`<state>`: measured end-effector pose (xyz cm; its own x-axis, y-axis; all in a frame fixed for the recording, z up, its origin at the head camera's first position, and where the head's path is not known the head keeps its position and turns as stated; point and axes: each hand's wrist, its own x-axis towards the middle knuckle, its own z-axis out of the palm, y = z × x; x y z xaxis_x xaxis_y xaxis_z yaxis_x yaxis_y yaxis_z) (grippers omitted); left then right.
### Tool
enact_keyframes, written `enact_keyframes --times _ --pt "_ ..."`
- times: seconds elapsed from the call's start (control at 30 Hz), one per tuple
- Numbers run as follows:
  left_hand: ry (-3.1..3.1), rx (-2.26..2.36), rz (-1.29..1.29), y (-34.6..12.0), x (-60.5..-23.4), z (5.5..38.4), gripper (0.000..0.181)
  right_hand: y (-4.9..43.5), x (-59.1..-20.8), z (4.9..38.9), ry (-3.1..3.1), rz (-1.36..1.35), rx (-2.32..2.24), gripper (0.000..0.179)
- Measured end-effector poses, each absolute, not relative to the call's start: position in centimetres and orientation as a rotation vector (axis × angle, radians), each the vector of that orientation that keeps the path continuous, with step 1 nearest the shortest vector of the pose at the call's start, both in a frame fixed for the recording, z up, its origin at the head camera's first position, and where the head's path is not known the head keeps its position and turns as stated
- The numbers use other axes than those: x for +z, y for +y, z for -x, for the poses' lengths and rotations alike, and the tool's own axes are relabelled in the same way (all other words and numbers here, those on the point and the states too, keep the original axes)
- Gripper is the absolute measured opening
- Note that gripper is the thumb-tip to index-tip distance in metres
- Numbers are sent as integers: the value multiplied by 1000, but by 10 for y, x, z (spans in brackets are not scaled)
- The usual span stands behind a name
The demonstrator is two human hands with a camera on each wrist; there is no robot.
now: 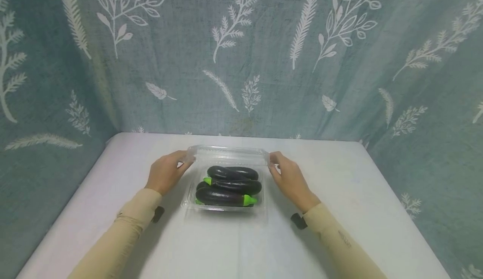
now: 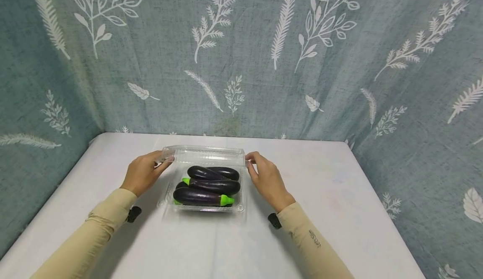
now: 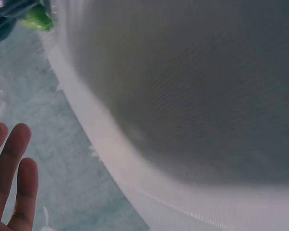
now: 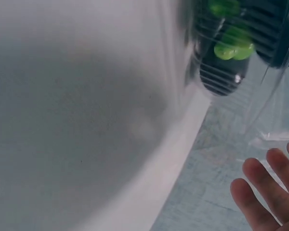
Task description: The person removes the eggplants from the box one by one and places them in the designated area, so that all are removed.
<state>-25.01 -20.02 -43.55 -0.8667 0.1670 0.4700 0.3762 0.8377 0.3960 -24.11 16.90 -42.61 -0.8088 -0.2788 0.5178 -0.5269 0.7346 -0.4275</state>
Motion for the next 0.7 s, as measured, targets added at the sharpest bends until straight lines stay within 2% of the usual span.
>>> enact_keyframes --times 0.7 --pt "-2567 -933 302 -191 -435 279 23 157 -433 276 -2621 -416 1118 12"
